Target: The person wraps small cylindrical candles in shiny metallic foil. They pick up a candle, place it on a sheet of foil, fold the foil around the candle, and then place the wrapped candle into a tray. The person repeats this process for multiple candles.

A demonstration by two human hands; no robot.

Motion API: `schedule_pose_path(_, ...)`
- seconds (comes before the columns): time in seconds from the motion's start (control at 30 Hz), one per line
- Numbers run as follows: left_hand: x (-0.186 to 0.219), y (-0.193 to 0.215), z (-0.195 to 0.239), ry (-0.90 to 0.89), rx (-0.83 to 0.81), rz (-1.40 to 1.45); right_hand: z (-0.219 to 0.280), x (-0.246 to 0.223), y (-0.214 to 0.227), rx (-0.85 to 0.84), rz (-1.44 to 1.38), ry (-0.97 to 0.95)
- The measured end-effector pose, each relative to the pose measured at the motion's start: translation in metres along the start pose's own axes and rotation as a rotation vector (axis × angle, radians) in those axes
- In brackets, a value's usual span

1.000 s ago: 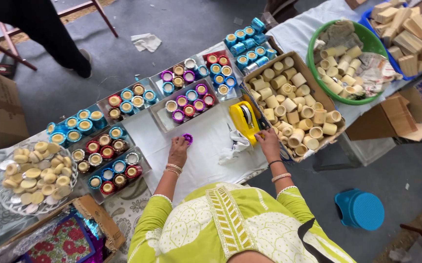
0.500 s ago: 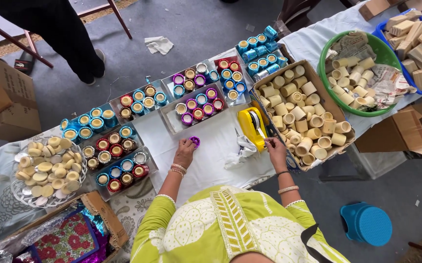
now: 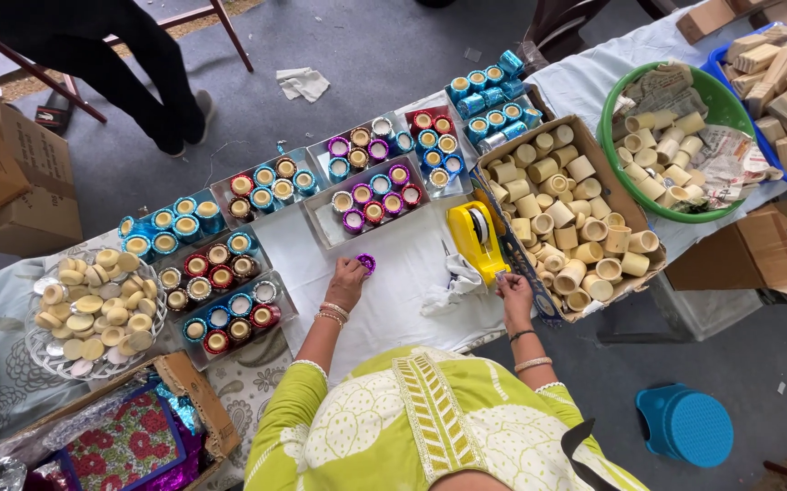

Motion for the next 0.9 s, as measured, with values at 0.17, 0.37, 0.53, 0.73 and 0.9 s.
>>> schedule_pose_path(0.17, -0.001, 0.002, -0.002, 0.009, -0.001, 0.01, -0.005, 0.012, 0.002, 0.022, -0.041, -0.026)
schedule_pose_path(0.37, -0.001, -0.001, 0.001, 0.009, -0.002, 0.013, -0.01, 0.019, 0.007, -0.037, -0.078, -0.07)
schedule_pose_path(0.53, 0.0, 0.001, -0.001, 0.014, 0.016, 0.019, -0.01, 0.022, 0.006, -0.062, -0.104, -0.115)
schedule_pose_path(0.73, -0.002, 0.001, -0.001, 0.022, 0.009, 0.045, 0.01, 0.013, -0.007, -0.056, -0.149, -0.08)
schedule_pose_path(0.9, 0.0, 0.004, -0.003, 0.0, 0.006, 0.027, 0.02, 0.015, -0.014, -0.024, -0.156, 0.071)
Point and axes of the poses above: each hand's wrist, its own z-axis away from the middle knuckle, its own y-axis out of the back of the hand, x = y × z, the point moved 2 cm from there along -z, towards the middle knuckle, and after that the axes turned 11 degrees about -y, right-handed, at the moved point
